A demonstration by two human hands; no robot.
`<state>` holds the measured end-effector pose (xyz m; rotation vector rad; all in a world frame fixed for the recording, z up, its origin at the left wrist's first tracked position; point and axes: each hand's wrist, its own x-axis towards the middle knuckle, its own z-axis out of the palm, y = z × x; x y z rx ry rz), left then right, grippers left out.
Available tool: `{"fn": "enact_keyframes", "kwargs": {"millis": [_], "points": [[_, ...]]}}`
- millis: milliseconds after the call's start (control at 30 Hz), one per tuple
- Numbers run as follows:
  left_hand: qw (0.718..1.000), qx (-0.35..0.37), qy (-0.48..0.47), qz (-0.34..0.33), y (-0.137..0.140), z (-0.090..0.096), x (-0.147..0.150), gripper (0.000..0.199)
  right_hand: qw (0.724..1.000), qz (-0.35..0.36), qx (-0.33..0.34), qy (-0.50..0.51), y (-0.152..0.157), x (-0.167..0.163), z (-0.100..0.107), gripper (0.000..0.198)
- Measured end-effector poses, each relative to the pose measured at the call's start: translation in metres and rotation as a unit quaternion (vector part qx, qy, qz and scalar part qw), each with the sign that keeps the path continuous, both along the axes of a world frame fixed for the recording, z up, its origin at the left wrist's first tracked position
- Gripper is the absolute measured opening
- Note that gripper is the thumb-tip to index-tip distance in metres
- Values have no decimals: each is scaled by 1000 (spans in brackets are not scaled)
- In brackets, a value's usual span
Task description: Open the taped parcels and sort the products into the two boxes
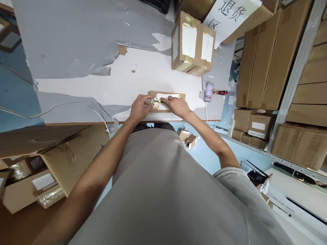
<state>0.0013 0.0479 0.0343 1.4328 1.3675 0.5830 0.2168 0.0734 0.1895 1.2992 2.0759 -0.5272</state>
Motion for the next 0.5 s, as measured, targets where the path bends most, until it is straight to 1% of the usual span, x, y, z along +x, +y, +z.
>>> {"fn": "enact_keyframes", "kwargs": {"millis": [167,333,500], "points": [[1000,-9,-20,1,2,-5,2,42,999,12,-8,-29,5,-5,2,54],[999,-20,-34,-11,5,-5,2,40,999,24,-4,-42,7,-11,5,51],[999,-28,-38,-4,7,-6,3,41,998,36,-8,-47,13,-18,11,48]]}}
